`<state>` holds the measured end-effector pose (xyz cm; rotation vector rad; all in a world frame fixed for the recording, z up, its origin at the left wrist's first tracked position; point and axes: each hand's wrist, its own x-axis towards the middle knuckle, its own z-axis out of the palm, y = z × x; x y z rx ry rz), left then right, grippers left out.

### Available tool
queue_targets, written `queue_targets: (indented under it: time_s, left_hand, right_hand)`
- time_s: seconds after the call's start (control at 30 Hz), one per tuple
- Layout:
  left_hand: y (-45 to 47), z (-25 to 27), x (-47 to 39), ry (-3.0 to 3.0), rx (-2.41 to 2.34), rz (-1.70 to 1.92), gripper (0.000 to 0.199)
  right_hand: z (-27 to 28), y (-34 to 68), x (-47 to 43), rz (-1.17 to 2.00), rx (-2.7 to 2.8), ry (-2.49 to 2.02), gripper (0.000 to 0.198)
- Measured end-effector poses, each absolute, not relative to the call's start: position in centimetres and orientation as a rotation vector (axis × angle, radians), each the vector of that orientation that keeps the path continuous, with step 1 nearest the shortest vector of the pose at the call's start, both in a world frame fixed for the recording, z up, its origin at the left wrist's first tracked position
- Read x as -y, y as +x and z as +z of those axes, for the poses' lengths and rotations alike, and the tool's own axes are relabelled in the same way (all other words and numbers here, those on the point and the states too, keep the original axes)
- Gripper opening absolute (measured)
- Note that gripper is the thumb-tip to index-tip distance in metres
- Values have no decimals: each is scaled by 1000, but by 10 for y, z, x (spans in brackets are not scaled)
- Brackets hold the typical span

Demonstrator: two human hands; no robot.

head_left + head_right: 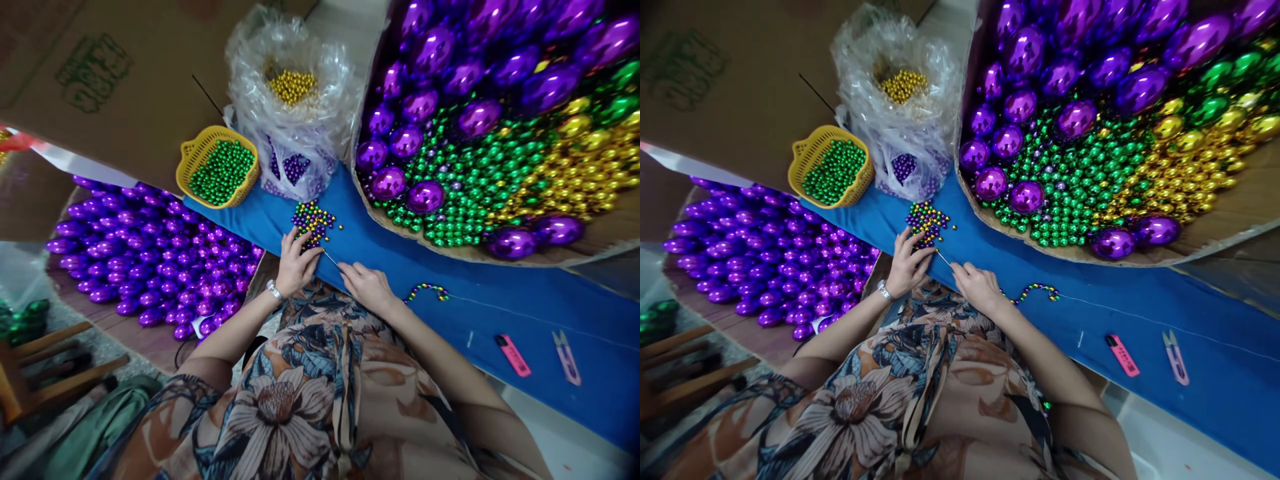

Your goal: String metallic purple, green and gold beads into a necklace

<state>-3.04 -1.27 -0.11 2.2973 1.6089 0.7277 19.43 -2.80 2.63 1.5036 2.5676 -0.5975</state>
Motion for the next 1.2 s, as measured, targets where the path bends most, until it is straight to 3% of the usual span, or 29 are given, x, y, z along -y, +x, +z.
queue_targets:
  time_s: [1.2]
  left_hand:
    - [-33, -4, 16, 2343, -1607, 839, 18]
  right_hand:
    - [27, 182, 25, -546, -2540, 1484, 44]
